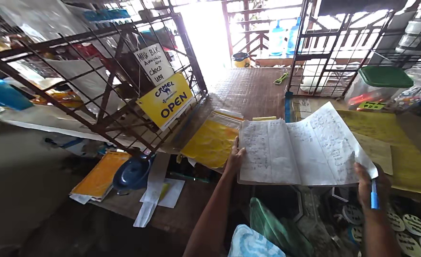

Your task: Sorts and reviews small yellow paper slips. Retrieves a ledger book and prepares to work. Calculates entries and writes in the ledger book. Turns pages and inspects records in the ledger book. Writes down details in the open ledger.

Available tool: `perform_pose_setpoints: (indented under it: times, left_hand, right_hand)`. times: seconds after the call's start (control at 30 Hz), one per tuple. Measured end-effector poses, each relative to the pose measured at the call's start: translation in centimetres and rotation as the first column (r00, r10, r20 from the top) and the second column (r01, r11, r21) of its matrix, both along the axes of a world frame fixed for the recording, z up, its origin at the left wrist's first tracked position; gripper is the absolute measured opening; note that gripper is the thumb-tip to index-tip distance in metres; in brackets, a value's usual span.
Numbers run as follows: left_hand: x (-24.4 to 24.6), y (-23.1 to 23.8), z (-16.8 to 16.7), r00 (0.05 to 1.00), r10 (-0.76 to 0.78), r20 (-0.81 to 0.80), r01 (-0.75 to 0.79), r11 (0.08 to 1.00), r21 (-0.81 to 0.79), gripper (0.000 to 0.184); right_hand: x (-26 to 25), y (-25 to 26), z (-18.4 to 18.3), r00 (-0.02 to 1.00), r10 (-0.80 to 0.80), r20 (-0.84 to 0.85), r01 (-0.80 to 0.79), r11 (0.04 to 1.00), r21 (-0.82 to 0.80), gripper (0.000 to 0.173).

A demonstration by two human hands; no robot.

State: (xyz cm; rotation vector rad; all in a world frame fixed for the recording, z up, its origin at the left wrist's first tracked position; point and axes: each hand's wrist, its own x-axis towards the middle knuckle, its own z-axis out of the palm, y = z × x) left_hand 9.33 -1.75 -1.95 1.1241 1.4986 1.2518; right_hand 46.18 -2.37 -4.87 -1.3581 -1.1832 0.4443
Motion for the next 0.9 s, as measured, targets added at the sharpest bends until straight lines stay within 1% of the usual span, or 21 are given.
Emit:
perform_pose_setpoints:
  times: [0.3,0.67,0.9]
  left_hand:
    - [0.07,-0.03,0.09,1.0,0.006,0.019,-0.006,1.0,-0.004,0.062]
    - [-0.08,0.19,-0.2,1.0,0.001,0.012,-0.001,1.0,0.01,0.062]
    - [-0.05,0.05,-0.08,1.0,-0.004,0.016,0.004,1.0,0.014,0.063]
  right_hand:
    - [0.11,0.13,-0.42,0.999,-0.007,0.042,0.006,1.0,0.025,0.037]
    - [-0.12,-0.07,-0.12,1.0,0.003,0.005,-0.003,1.0,0.015,0.036]
    - [-0.12,-0.04,-0.22,1.0,-0.011,0.025,0.011,1.0,0.006,0.038]
